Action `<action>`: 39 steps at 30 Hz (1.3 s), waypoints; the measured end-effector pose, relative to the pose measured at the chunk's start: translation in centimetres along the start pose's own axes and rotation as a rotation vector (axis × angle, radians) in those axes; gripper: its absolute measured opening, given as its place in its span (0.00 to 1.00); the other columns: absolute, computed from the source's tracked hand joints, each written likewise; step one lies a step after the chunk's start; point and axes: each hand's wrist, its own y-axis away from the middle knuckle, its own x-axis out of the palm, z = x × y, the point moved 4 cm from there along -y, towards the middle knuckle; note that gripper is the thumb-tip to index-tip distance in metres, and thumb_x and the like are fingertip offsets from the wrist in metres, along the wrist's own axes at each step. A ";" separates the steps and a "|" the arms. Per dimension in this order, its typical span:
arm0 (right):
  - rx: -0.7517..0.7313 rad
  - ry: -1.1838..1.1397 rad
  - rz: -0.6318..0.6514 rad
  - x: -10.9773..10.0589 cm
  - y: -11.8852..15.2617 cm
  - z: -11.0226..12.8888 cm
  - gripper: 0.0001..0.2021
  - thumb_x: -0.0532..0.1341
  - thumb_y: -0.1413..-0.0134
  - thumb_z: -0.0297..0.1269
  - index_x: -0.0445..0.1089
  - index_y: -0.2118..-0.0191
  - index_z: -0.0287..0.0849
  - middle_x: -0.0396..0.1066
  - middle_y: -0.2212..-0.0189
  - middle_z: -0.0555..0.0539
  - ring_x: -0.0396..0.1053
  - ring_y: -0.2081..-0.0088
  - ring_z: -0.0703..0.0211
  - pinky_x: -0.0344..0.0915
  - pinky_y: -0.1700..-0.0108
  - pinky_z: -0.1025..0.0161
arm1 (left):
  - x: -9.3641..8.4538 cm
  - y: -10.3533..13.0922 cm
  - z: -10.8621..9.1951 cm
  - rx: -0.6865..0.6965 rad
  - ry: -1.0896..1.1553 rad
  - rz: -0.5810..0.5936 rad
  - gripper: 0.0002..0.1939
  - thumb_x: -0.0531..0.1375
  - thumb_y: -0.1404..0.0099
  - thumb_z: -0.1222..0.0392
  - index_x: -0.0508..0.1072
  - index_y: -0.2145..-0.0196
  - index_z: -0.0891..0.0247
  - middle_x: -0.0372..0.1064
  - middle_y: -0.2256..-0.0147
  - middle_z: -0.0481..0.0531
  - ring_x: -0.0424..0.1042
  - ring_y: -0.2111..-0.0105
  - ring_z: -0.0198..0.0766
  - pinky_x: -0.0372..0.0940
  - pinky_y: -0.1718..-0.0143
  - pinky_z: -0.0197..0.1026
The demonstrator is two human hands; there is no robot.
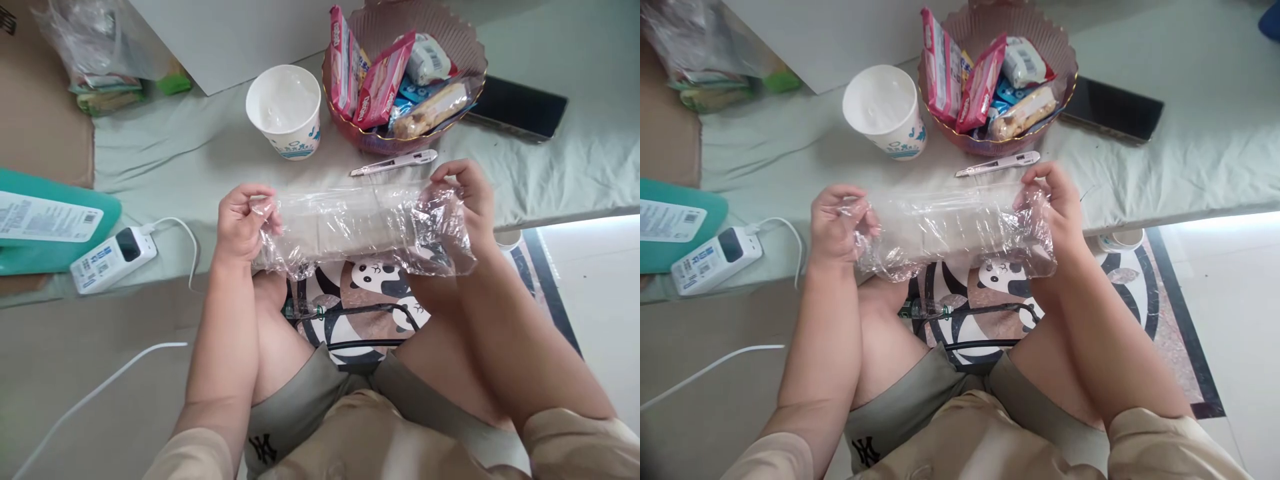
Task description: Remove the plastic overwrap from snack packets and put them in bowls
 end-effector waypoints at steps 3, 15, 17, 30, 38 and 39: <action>-0.018 -0.134 0.040 -0.1 -0.4 -0.2 0.14 0.71 0.50 0.46 0.66 0.67 0.49 0.72 0.77 0.53 0.65 0.80 0.63 0.58 0.80 0.64 | -0.1 0.0 -0.6 0.008 0.093 0.015 0.15 0.76 0.52 0.51 0.75 0.75 0.55 0.68 0.80 0.46 0.65 0.83 0.32 0.59 0.83 0.37; 0.129 -0.055 0.046 -0.5 -1.0 -1.2 0.10 0.66 0.55 0.36 0.63 0.68 0.46 0.65 0.71 0.53 0.68 0.77 0.65 0.62 0.77 0.65 | 0.3 -0.3 0.1 -0.185 0.015 0.035 0.15 0.71 0.60 0.57 0.73 0.73 0.59 0.68 0.69 0.49 0.75 0.74 0.37 0.60 0.86 0.32; 0.089 -0.001 0.043 -0.5 -0.9 -1.2 0.15 0.66 0.58 0.28 0.62 0.65 0.47 0.67 0.67 0.54 0.62 0.80 0.69 0.54 0.81 0.67 | 0.4 -0.2 -0.1 -0.202 0.001 0.028 0.19 0.71 0.62 0.64 0.73 0.69 0.59 0.68 0.66 0.48 0.71 0.79 0.31 0.50 0.90 0.30; -0.033 -0.104 0.104 0.0 0.9 -0.3 0.10 0.66 0.48 0.41 0.73 0.58 0.48 0.76 0.63 0.49 0.76 0.63 0.58 0.74 0.58 0.55 | 2.2 1.1 0.5 -0.465 0.084 0.424 0.23 0.72 0.61 0.60 0.78 0.63 0.59 0.66 0.77 0.47 0.46 0.87 0.23 0.39 0.88 0.33; 0.231 -0.008 0.891 6.0 5.9 -0.5 0.40 0.68 0.44 0.33 0.50 0.29 0.47 0.78 0.68 0.52 0.77 0.68 0.60 0.76 0.65 0.61 | 4.0 1.2 0.9 -0.461 0.128 0.507 0.36 0.74 0.61 0.55 0.76 0.50 0.57 0.76 0.57 0.59 0.58 0.84 0.27 0.50 0.85 0.37; 0.231 -0.039 0.850 6.0 5.9 -0.5 0.41 0.67 0.44 0.33 0.49 0.29 0.49 0.77 0.70 0.54 0.76 0.71 0.60 0.75 0.68 0.62 | 4.1 1.0 0.9 -0.435 0.178 0.469 0.39 0.74 0.60 0.52 0.73 0.47 0.54 0.76 0.55 0.58 0.64 0.82 0.30 0.55 0.83 0.38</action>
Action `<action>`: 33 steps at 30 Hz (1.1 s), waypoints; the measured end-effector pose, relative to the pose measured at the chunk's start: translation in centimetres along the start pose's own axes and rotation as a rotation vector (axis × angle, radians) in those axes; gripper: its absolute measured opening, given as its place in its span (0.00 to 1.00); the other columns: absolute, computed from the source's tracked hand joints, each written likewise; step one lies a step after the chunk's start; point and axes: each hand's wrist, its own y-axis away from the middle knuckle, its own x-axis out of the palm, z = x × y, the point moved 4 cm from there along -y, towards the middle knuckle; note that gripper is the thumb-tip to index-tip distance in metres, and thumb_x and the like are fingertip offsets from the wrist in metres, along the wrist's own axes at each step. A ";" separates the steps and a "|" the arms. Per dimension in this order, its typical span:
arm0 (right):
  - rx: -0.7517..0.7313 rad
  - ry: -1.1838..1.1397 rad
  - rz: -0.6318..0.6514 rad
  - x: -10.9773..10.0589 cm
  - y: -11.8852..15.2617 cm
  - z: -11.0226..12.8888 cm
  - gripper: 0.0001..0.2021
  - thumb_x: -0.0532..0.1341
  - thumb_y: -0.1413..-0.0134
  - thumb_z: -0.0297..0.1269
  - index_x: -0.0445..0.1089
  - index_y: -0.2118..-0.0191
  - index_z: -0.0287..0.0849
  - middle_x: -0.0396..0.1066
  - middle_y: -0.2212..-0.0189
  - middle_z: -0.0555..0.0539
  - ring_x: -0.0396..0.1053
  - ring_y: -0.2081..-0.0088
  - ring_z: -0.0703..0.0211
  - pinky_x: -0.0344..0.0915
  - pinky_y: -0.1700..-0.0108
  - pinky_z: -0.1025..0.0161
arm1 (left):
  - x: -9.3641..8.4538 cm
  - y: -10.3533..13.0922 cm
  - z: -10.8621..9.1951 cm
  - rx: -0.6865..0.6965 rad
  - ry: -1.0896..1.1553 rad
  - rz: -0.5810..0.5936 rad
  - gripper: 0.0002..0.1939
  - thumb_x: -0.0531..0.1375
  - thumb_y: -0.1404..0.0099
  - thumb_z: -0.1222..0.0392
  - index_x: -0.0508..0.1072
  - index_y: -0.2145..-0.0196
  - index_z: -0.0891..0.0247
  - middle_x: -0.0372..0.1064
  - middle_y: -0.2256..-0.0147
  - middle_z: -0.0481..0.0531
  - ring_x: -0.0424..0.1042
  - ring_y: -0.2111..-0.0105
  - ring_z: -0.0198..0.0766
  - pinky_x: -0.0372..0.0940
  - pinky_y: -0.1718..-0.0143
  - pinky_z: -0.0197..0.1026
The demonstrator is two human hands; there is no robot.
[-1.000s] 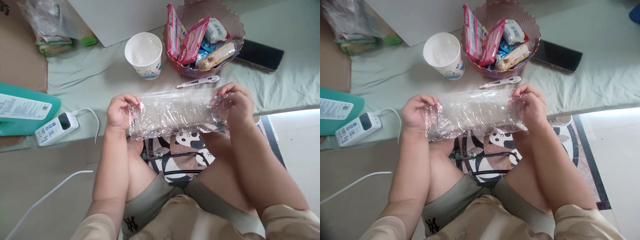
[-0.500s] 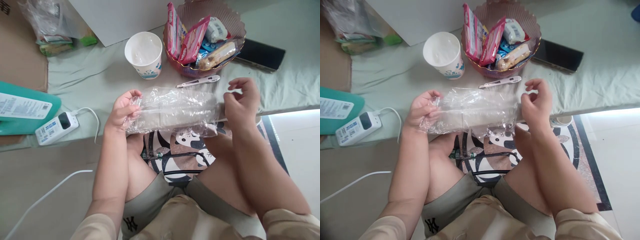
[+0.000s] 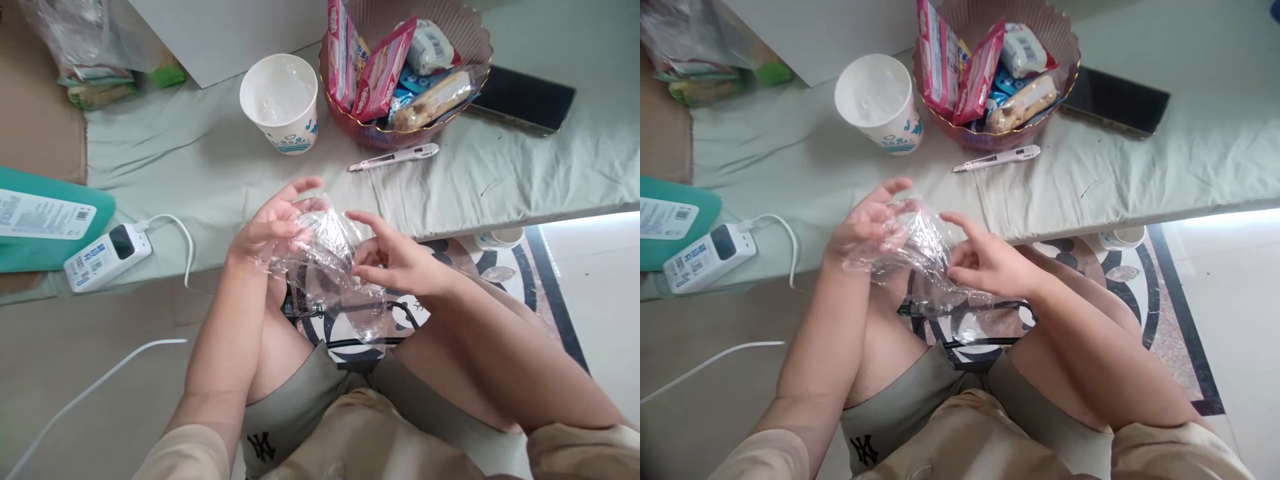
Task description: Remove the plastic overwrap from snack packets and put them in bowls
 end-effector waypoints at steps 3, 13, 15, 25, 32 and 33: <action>-0.069 -0.100 -0.236 -0.9 0.1 0.1 0.43 0.68 0.44 0.36 0.46 0.28 0.55 0.73 0.70 0.56 0.75 0.73 0.60 0.74 0.72 0.63 | 0.2 -0.4 -0.3 0.119 0.137 -0.087 0.43 0.71 0.55 0.40 0.66 0.42 0.48 0.76 0.51 0.57 0.80 0.62 0.47 0.73 0.69 0.44; -0.237 -0.102 -0.722 -2.2 0.1 0.1 0.15 0.65 0.37 0.37 0.64 0.48 0.56 0.70 0.63 0.55 0.74 0.71 0.66 0.76 0.66 0.66 | 3.1 -1.4 2.5 0.294 -0.164 -0.034 0.54 0.74 0.45 0.43 0.48 0.30 0.44 0.81 0.57 0.53 0.84 0.65 0.44 0.79 0.62 0.45; -0.243 -0.090 -0.708 -2.3 0.3 0.1 0.09 0.63 0.36 0.34 0.67 0.52 0.53 0.71 0.64 0.54 0.75 0.68 0.66 0.75 0.63 0.66 | 2.7 -1.1 2.6 0.415 -0.252 -0.126 0.50 0.72 0.40 0.47 0.48 0.30 0.46 0.81 0.62 0.50 0.82 0.71 0.39 0.79 0.65 0.41; -0.440 0.404 -0.414 -2.1 1.4 2.3 0.19 0.67 0.40 0.31 0.70 0.44 0.50 0.76 0.67 0.53 0.74 0.65 0.60 0.73 0.57 0.60 | 3.4 3.3 -0.1 0.874 -0.730 -0.144 0.24 0.68 0.38 0.65 0.75 0.45 0.55 0.83 0.61 0.48 0.83 0.67 0.36 0.79 0.63 0.36; -0.525 0.845 -0.548 -1.9 0.6 1.6 0.08 0.63 0.39 0.29 0.76 0.57 0.47 0.68 0.74 0.52 0.68 0.71 0.62 0.67 0.69 0.63 | 3.3 3.5 -0.9 1.043 -1.176 -0.318 0.13 0.62 0.37 0.73 0.81 0.58 0.60 0.76 0.70 0.47 0.75 0.72 0.31 0.71 0.70 0.33; -0.539 0.883 -0.583 -1.9 0.6 1.6 0.06 0.63 0.38 0.29 0.76 0.59 0.47 0.66 0.73 0.51 0.66 0.72 0.63 0.65 0.71 0.64 | 3.1 3.5 -0.9 1.050 -1.186 -0.347 0.11 0.62 0.37 0.72 0.81 0.61 0.60 0.74 0.71 0.47 0.72 0.73 0.30 0.68 0.73 0.33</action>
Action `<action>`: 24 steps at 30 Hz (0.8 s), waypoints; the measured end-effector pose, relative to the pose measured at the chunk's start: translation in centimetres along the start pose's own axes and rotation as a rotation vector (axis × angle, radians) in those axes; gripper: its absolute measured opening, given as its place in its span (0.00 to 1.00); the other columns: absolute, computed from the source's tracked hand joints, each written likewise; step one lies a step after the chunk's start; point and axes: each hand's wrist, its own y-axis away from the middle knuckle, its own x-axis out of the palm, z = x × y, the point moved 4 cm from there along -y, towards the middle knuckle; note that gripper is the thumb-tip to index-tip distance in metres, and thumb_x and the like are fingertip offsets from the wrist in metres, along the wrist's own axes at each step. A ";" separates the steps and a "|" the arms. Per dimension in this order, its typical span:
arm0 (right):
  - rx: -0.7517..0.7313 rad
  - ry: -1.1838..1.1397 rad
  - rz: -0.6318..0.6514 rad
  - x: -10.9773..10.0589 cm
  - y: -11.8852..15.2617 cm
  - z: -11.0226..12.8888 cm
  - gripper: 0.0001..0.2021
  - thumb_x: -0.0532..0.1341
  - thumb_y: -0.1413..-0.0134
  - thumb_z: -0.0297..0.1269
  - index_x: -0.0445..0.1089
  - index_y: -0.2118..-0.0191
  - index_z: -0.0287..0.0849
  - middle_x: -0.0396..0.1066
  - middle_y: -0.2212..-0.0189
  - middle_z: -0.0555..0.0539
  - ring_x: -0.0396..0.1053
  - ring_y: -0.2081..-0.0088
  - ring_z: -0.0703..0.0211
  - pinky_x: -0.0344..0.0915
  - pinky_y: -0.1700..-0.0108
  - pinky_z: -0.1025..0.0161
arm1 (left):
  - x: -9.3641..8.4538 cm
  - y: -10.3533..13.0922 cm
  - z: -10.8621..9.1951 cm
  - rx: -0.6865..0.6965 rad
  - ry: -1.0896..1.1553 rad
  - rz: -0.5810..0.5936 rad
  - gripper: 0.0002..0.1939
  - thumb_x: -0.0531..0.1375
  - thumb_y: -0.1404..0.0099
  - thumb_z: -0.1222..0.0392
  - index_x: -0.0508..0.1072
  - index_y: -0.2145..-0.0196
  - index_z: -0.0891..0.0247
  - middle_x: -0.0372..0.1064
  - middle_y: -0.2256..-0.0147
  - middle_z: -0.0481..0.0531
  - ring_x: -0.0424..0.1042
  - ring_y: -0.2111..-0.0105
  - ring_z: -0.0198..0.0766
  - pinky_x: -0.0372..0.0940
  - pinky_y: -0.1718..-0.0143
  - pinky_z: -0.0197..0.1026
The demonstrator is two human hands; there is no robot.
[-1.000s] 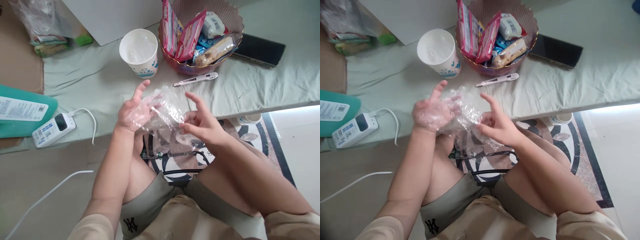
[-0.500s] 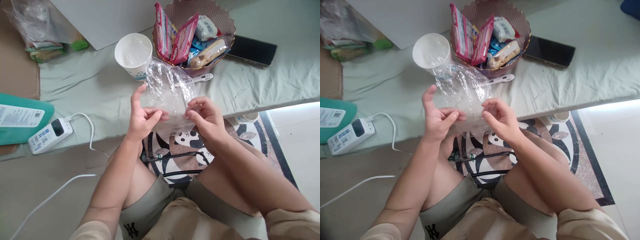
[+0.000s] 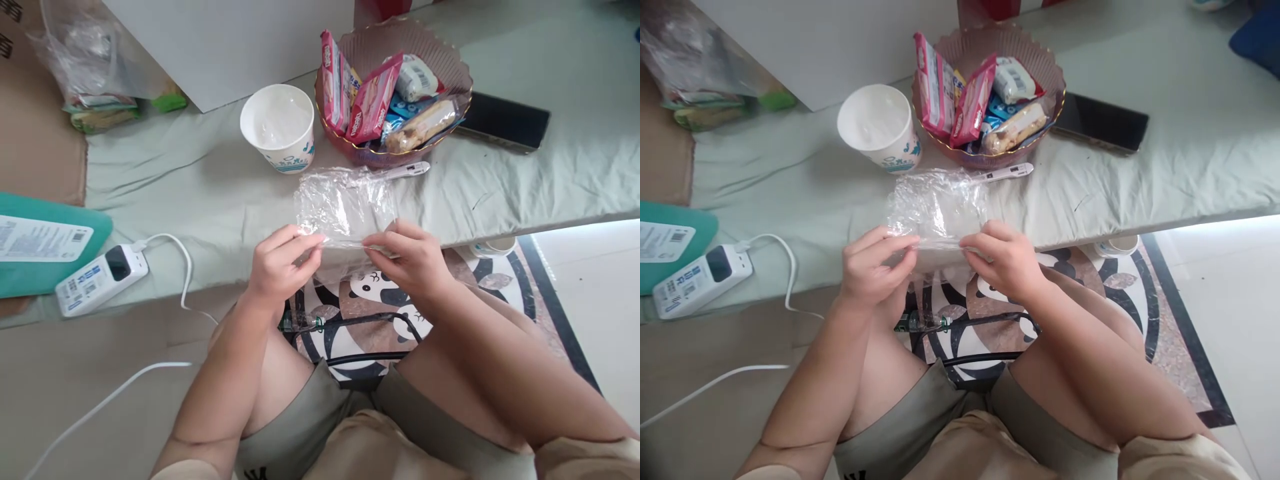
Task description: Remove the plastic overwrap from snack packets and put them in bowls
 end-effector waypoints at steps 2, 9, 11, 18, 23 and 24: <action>-0.028 0.089 -0.093 -0.2 0.0 0.1 0.05 0.64 0.39 0.30 0.77 0.62 0.48 0.64 0.68 0.49 0.67 0.68 0.61 0.66 0.69 0.62 | -0.2 0.1 0.2 -0.018 -0.035 -0.028 0.08 0.63 0.38 0.70 0.81 0.66 0.59 0.69 0.70 0.48 0.68 0.73 0.31 0.66 0.75 0.35; -0.174 -0.081 -0.050 -1.4 0.0 2.5 0.06 0.63 0.41 0.28 0.68 0.64 0.48 0.76 0.65 0.50 0.78 0.58 0.53 0.73 0.51 0.51 | -1.3 0.1 -1.1 -0.034 0.340 -0.109 0.06 0.63 0.41 0.66 0.79 0.71 0.56 0.76 0.59 0.52 0.78 0.55 0.45 0.75 0.52 0.53; 0.005 -0.301 0.012 -1.4 0.1 2.6 0.06 0.61 0.38 0.29 0.66 0.62 0.48 0.73 0.76 0.55 0.74 0.74 0.62 0.71 0.67 0.62 | -0.9 0.0 -1.4 -0.176 0.604 -0.056 0.05 0.63 0.38 0.65 0.79 0.69 0.57 0.77 0.69 0.48 0.79 0.69 0.38 0.77 0.65 0.44; 0.859 -0.943 -0.036 0.9 1.5 -0.3 0.20 0.66 0.39 0.48 0.64 0.46 0.52 0.73 0.75 0.56 0.74 0.74 0.60 0.68 0.73 0.63 | 2.0 0.5 1.0 -1.090 0.921 -0.054 0.11 0.69 0.41 0.54 0.73 0.66 0.60 0.74 0.77 0.44 0.72 0.83 0.31 0.58 0.88 0.29; 0.968 -0.892 0.178 1.6 1.1 0.0 0.11 0.70 0.46 0.44 0.72 0.65 0.42 0.76 0.71 0.48 0.75 0.68 0.60 0.72 0.62 0.60 | 2.5 0.5 2.4 -1.135 1.144 -0.023 0.28 0.73 0.46 0.46 0.71 0.52 0.59 0.79 0.69 0.48 0.82 0.69 0.39 0.74 0.74 0.33; 0.973 -0.875 0.172 1.5 1.1 0.0 0.11 0.68 0.44 0.44 0.71 0.67 0.42 0.77 0.71 0.48 0.75 0.69 0.61 0.72 0.63 0.61 | 2.8 0.5 2.4 -1.118 1.198 0.033 0.30 0.73 0.47 0.45 0.71 0.51 0.60 0.81 0.66 0.50 0.83 0.65 0.42 0.77 0.69 0.36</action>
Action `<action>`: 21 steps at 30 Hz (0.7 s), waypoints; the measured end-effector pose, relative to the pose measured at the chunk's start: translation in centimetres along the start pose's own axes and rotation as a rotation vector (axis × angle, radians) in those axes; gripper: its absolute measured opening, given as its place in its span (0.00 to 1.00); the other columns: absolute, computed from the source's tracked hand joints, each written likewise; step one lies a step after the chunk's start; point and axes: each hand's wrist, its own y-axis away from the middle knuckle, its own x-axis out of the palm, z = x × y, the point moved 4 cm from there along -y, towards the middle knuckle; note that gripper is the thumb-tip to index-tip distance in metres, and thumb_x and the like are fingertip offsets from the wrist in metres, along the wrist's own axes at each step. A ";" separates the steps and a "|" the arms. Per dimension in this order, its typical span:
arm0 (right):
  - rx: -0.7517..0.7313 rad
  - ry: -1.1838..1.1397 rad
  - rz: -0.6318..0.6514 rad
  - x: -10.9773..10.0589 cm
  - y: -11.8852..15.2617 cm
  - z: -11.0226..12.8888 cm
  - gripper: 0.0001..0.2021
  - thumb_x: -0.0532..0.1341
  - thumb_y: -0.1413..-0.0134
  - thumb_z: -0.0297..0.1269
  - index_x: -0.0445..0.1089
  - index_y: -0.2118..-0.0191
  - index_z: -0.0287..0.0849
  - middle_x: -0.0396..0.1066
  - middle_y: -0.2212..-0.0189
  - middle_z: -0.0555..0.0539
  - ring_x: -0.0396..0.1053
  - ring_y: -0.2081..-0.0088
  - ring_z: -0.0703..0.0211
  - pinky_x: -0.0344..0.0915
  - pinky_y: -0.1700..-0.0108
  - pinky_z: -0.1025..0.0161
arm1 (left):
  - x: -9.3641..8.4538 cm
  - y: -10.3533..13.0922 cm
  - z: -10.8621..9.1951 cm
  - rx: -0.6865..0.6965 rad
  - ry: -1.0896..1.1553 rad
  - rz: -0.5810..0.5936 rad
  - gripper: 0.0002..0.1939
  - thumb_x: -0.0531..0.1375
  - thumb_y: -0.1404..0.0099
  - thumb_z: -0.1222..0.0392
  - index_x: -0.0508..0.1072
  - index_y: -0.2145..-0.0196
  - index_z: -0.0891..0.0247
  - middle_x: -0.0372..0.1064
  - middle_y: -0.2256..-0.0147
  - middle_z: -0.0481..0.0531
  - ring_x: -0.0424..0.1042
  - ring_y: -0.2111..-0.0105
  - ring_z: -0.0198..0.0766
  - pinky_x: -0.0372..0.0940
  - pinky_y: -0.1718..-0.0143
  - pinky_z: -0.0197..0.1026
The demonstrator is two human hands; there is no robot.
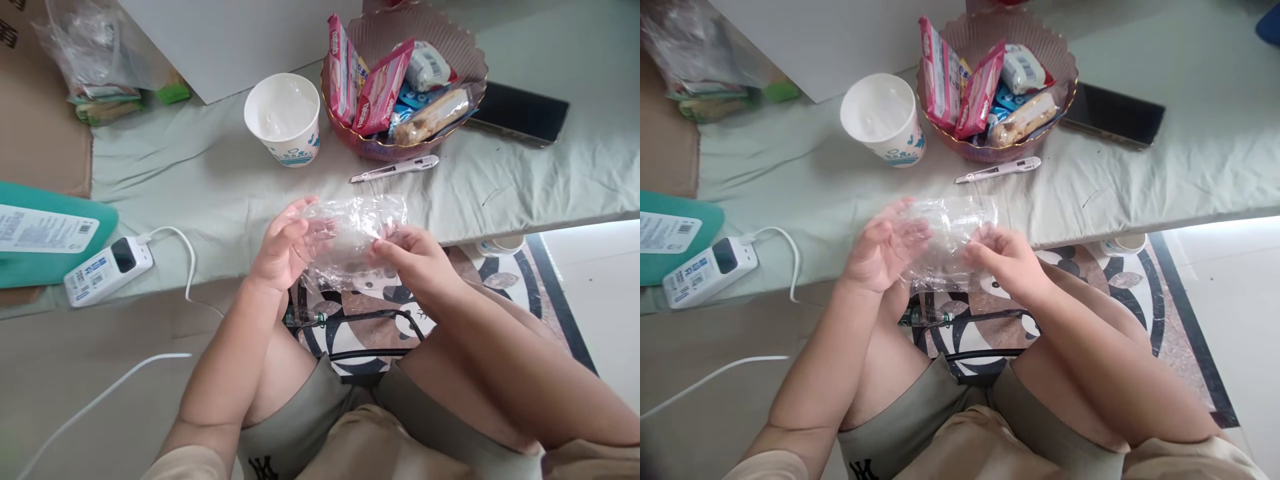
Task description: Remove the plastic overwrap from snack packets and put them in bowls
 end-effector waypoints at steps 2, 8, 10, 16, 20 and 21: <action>-0.030 -0.022 -0.029 0.0 -0.1 0.0 0.10 0.65 0.41 0.44 0.70 0.66 0.43 0.78 0.71 0.48 0.75 0.69 0.61 0.72 0.64 0.61 | 0.3 0.0 0.6 -0.064 -0.024 0.118 0.29 0.74 0.48 0.47 0.74 0.52 0.61 0.82 0.63 0.55 0.84 0.61 0.46 0.79 0.63 0.41; -0.098 0.029 -0.003 -0.9 -0.8 -0.9 0.08 0.63 0.37 0.44 0.68 0.59 0.46 0.69 0.81 0.56 0.62 0.83 0.67 0.54 0.81 0.67 | 0.2 -0.3 1.1 -0.056 -0.209 0.097 0.13 0.70 0.43 0.51 0.78 0.65 0.62 0.68 0.82 0.43 0.69 0.85 0.33 0.63 0.87 0.34; -0.152 -0.006 -0.010 -1.3 -1.0 -0.8 0.08 0.62 0.36 0.42 0.69 0.55 0.49 0.64 0.83 0.59 0.54 0.85 0.68 0.47 0.83 0.67 | 0.1 -0.4 0.9 -0.014 -0.228 0.124 0.14 0.70 0.42 0.51 0.79 0.62 0.60 0.63 0.85 0.40 0.62 0.88 0.31 0.57 0.89 0.34; -0.257 -0.047 0.004 -2.1 -1.2 0.2 0.11 0.59 0.41 0.45 0.72 0.70 0.45 0.68 0.76 0.49 0.60 0.80 0.63 0.54 0.80 0.62 | -0.5 -1.0 -0.5 0.199 -0.116 0.182 0.15 0.70 0.46 0.44 0.76 0.74 0.58 0.66 0.80 0.47 0.64 0.83 0.33 0.60 0.83 0.38; -0.284 0.028 0.009 -2.1 -1.0 0.5 0.17 0.57 0.38 0.52 0.69 0.70 0.45 0.68 0.75 0.49 0.63 0.77 0.63 0.59 0.77 0.62 | -0.6 -1.2 -0.4 0.236 -0.265 0.134 0.21 0.60 0.38 0.41 0.74 0.77 0.60 0.64 0.80 0.50 0.62 0.81 0.34 0.58 0.81 0.39; -0.267 0.025 -0.012 -2.0 -1.0 0.5 0.13 0.62 0.40 0.49 0.68 0.67 0.46 0.67 0.75 0.52 0.62 0.78 0.65 0.58 0.77 0.64 | -0.6 -1.2 -0.2 0.250 -0.326 0.099 0.17 0.61 0.39 0.45 0.74 0.76 0.61 0.66 0.78 0.50 0.63 0.80 0.33 0.59 0.80 0.38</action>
